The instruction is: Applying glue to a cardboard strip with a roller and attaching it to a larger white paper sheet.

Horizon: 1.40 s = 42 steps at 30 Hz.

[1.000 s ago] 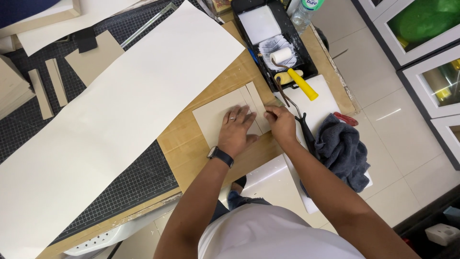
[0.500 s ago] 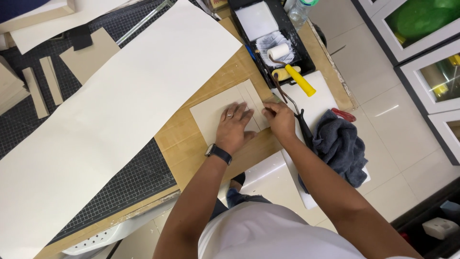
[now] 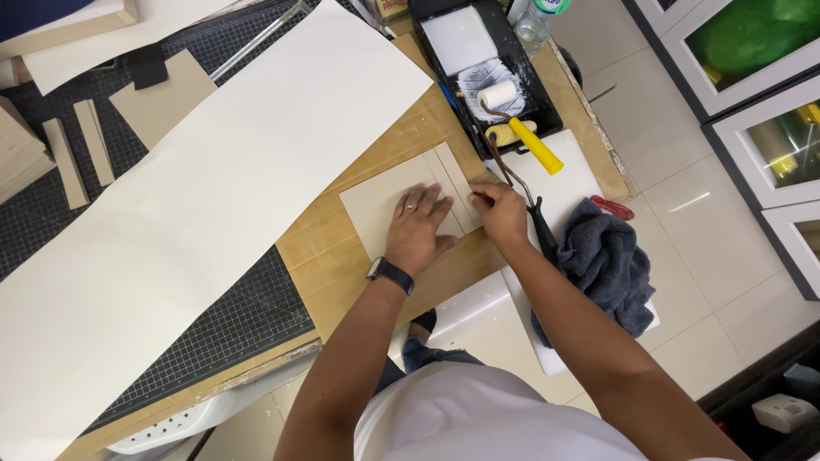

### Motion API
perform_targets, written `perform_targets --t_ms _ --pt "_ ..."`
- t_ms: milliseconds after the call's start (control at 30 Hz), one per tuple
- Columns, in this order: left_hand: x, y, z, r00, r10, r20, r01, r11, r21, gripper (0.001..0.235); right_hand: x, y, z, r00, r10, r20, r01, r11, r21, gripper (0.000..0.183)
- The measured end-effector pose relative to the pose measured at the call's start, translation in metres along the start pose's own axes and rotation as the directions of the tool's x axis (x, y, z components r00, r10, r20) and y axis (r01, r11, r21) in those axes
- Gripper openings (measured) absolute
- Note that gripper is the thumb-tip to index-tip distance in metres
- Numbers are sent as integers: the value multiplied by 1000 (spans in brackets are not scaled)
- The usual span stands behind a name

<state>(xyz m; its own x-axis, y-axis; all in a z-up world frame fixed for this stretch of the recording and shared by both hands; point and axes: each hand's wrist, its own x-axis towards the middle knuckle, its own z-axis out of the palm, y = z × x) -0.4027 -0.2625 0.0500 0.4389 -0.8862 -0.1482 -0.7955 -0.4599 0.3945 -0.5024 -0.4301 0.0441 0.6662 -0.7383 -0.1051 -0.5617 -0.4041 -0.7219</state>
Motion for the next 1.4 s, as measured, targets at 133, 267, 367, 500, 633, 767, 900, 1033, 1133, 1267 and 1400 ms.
perform_targets --t_ms 133,267,367,500,633,767,900,1033,1133,1267,1400 --pt "0 1 -1 1000 -2 -7 2 1000 -2 73 2 5 3 1000 -28 -1 28 999 -40 20" --pt "2 2 -2 1000 3 -6 -3 1000 -5 77 -2 6 6 996 -85 -21 82 990 -118 21" --pt "2 3 -6 1000 -7 -9 7 1000 -10 80 -1 20 15 978 -198 -61 179 957 -229 21" --pt "2 2 -7 999 -26 23 27 999 -36 81 -18 -10 -6 918 -368 -148 316 904 -287 26" --pt "5 5 -16 999 -26 25 28 998 -60 79 -3 -29 -62 855 -420 -305 344 899 -272 22" --pt "25 10 -11 999 -9 -54 4 996 -92 70 59 10 -90 754 -550 -359 325 787 -524 37" --pt "68 -10 2 975 -79 -210 66 996 -65 54 80 13 -100 753 -589 -294 361 743 -563 38" --pt "108 -40 15 962 -111 -251 107 994 -28 45 88 34 -92 804 -535 -259 322 758 -568 43" --pt "114 -43 8 966 -157 -206 149 987 -51 45 88 31 -92 874 -441 -204 287 808 -514 42" --pt "109 -41 7 969 -152 -197 147 988 -43 45 79 23 -94 948 -280 -152 189 878 -439 39" --pt "109 -41 8 967 -158 -202 150 987 -53 45 80 22 -94 963 -231 -135 167 913 -373 37"
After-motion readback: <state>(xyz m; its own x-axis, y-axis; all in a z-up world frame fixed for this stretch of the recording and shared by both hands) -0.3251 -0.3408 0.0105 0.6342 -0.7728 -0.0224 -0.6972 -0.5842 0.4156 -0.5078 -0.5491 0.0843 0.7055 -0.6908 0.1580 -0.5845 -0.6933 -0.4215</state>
